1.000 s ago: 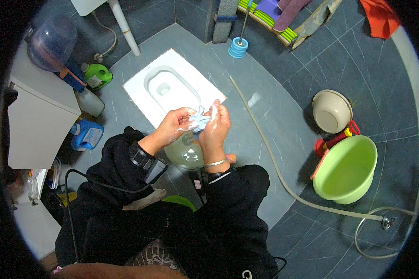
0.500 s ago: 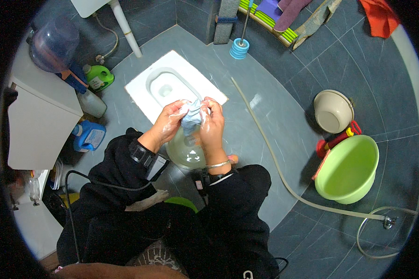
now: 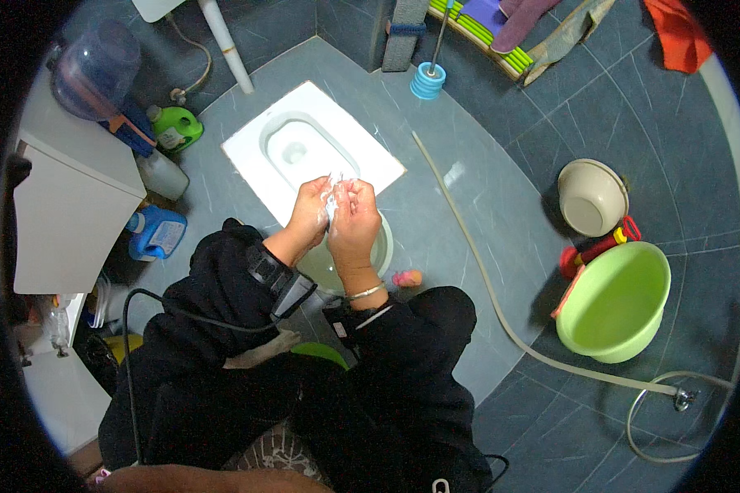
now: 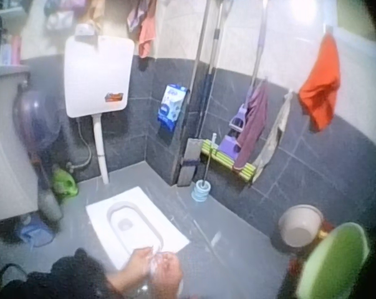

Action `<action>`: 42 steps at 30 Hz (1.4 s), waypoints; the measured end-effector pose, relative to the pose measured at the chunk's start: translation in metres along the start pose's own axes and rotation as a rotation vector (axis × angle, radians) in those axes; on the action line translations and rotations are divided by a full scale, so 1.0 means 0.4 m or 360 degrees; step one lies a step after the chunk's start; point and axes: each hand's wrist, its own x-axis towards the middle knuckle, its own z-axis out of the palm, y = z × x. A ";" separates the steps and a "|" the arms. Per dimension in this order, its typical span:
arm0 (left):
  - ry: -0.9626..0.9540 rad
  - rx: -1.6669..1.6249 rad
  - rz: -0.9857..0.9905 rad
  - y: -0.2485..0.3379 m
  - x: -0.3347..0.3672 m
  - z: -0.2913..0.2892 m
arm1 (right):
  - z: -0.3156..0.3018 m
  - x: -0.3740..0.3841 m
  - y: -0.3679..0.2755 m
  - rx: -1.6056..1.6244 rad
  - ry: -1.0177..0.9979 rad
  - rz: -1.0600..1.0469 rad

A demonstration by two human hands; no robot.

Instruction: The person sits on a small stool in a bathroom and hand-washes a light blue cloth in a clear basin filled with soapy water. They repeatedly submerge, scrub, wring, and rinse the cloth, occasionally using a hose to add fresh water to the basin.

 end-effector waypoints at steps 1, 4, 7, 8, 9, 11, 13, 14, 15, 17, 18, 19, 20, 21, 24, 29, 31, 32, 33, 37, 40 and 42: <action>0.0041 0.0127 0.0073 -0.010 -0.012 0.009 | 0.000 0.005 0.005 -0.0236 0.0154 -0.0157; -0.0084 0.0473 0.0289 -0.019 -0.047 0.016 | -0.017 0.034 0.015 -0.0311 0.0257 -0.0054; -0.0099 0.0836 0.0502 -0.009 -0.058 0.003 | -0.023 0.038 0.006 -0.0351 0.0221 0.0220; -0.0100 0.0991 0.0545 -0.006 -0.058 -0.002 | -0.019 0.031 -0.002 -0.0359 0.0250 0.0006; -0.0101 0.0953 0.0543 -0.004 -0.053 -0.005 | -0.011 0.021 -0.011 -0.0395 0.0303 -0.0127; -0.0106 0.0902 0.0570 0.004 -0.031 -0.011 | 0.011 0.000 -0.028 -0.0446 0.0341 -0.0238; -0.0085 0.0803 0.0361 -0.002 -0.017 -0.008 | 0.019 -0.016 -0.034 -0.0491 0.0234 -0.0233; -0.0064 0.0752 0.0294 -0.008 -0.015 -0.004 | 0.017 -0.015 -0.031 -0.0472 0.0297 -0.0177; -0.0082 0.0720 0.0355 -0.015 -0.018 -0.001 | 0.013 -0.010 -0.026 -0.0444 0.0335 -0.0156; -0.0128 0.0696 0.0446 -0.030 -0.034 0.007 | -0.008 0.016 -0.008 -0.0390 0.0352 -0.0083; -0.0114 0.0886 0.0564 -0.031 -0.042 0.005 | -0.018 0.029 0.002 -0.0358 0.0336 -0.0029; -0.0117 0.1094 0.0605 -0.031 -0.051 0.001 | -0.026 0.038 0.009 -0.0344 0.0320 0.0128; -0.0073 0.1261 0.0706 -0.029 -0.056 -0.001 | -0.032 0.042 0.015 -0.0325 0.0327 0.0059; -0.0130 0.1297 0.0685 -0.027 -0.059 -0.002 | -0.034 0.041 0.018 -0.0322 0.0334 0.0101; -0.0137 0.1232 0.0702 -0.015 -0.042 -0.005 | -0.020 0.012 0.014 -0.0311 0.0358 0.0090; -0.0167 0.0951 0.0266 -0.022 -0.006 -0.014 | 0.002 -0.002 0.011 -0.0401 0.0365 -0.0255; -0.0257 0.0956 0.0285 -0.043 -0.023 -0.014 | -0.024 0.026 0.016 -0.0297 0.0374 -0.0081; -0.0316 0.1068 0.0386 -0.052 -0.038 -0.016 | -0.036 0.032 0.016 -0.0313 0.0334 -0.0058; -0.0381 0.1187 0.0492 -0.053 -0.041 -0.020 | -0.043 0.038 0.016 -0.0335 0.0325 0.0026; -0.0374 0.0976 0.0335 -0.039 -0.032 -0.030 | -0.025 0.008 0.016 -0.0398 0.0327 0.0014; -0.0263 0.0995 0.0271 -0.018 -0.011 -0.032 | 0.004 -0.010 0.023 -0.0489 0.0318 -0.0294; -0.0323 0.0697 0.0196 -0.026 -0.033 -0.026 | -0.006 0.008 0.028 -0.0349 0.0336 -0.0084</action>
